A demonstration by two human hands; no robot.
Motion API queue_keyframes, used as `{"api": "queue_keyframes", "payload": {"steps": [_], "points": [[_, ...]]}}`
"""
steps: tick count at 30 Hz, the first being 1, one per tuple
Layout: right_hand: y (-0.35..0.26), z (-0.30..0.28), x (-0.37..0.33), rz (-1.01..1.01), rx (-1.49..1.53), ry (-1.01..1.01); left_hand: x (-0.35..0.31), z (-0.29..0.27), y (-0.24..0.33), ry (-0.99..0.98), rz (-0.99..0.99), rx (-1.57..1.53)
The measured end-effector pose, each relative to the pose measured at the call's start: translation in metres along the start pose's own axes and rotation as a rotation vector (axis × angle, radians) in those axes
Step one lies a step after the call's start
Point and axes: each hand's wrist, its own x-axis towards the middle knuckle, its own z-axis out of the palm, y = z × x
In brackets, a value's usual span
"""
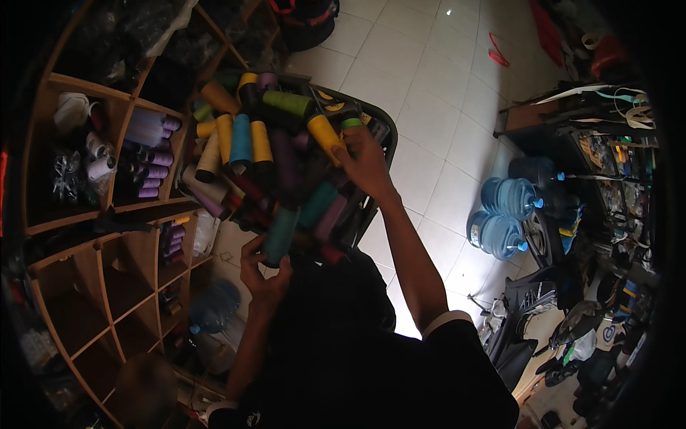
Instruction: The person picks up spools of thread from a plastic crate and places them one by one onto a wooden shelf. The person handles multiple spools of different colors, briefly inspecting them before arranging them on the shelf.
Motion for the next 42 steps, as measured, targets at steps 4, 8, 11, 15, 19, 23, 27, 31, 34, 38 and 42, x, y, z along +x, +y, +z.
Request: {"api": "queue_keyframes", "payload": {"steps": [4,8,11,15,19,23,27,31,34,38,42], "points": [[0.016,-0.004,0.001,-0.080,-0.144,0.134,0.000,0.009,-0.001,0.020,-0.032,-0.075],[0.015,-0.037,-0.027,0.157,0.215,0.258,-0.016,-0.002,-0.018,0.054,-0.045,-0.075],[0.044,-0.054,-0.076,0.253,0.145,0.286,-0.017,-0.022,-0.036,0.061,-0.001,0.047],[0.069,-0.046,-0.138,0.390,0.059,0.213,-0.010,-0.046,-0.066,-0.027,0.024,0.250],[0.075,-0.027,-0.170,0.438,0.085,0.140,-0.003,-0.041,-0.091,-0.143,0.037,0.368],[0.072,-0.013,-0.182,0.469,0.112,0.100,-0.006,-0.005,-0.104,-0.165,0.092,0.273],[0.062,-0.010,-0.188,0.512,0.083,0.085,-0.020,0.020,-0.113,-0.164,-0.176,0.255],[0.059,-0.011,-0.194,0.512,0.069,0.091,-0.013,0.020,-0.098,-0.387,-0.271,0.250],[0.057,-0.008,-0.191,0.466,0.056,0.070,-0.024,0.017,-0.110,-0.535,-0.285,0.350],[0.059,-0.003,-0.190,0.427,0.031,0.043,-0.030,0.020,-0.112,-0.496,-0.354,0.267],[0.071,0.002,-0.195,0.291,-0.017,-0.015,-0.026,0.022,-0.094,-0.316,-0.320,0.042]]}}
